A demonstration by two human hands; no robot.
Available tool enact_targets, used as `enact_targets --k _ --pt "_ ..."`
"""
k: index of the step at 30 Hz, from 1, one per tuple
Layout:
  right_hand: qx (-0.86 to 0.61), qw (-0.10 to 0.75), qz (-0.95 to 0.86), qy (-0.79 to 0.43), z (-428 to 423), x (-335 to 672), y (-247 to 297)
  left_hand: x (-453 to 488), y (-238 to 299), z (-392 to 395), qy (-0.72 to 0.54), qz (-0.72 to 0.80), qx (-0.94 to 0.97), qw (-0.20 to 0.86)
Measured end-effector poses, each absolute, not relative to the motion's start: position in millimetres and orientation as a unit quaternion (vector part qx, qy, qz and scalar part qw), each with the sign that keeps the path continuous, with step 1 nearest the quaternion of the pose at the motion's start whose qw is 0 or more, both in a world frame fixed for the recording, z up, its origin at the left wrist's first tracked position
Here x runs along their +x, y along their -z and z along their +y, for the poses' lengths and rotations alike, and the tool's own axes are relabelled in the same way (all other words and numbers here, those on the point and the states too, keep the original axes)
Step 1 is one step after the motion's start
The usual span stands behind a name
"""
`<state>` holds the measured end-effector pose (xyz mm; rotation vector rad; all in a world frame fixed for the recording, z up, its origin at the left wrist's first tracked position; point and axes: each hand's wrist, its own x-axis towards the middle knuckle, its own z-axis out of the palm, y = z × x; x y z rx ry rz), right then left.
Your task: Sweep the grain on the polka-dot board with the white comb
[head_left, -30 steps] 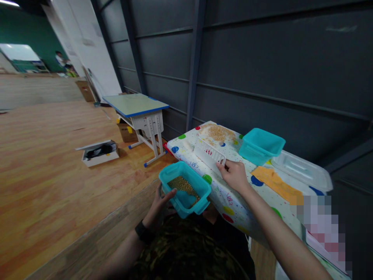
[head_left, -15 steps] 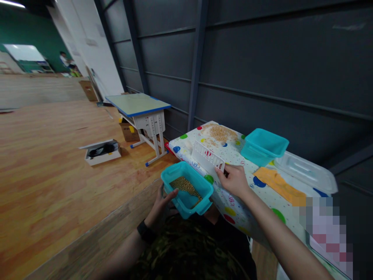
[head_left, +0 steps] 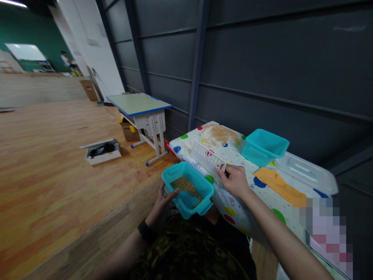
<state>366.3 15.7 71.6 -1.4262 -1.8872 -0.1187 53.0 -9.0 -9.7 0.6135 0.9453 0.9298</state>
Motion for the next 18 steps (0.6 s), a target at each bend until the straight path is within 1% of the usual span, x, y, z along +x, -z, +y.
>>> enact_targets --k 6,11,14,18 --pt "-0.568 0.368 -0.736 0.018 17 368 -71 53 11 -8 -0.432 0.43 0.267 0.747" --pt "-0.557 0.385 -0.735 -0.016 14 364 -68 54 5 -9 -0.432 0.429 0.255 0.751" --pt "-0.574 0.404 -0.713 0.002 16 367 -68 54 2 -10 -0.427 0.438 0.267 0.745" --pt "-0.606 0.422 -0.671 0.067 22 377 -73 53 -1 -11 -0.429 0.43 0.272 0.746"
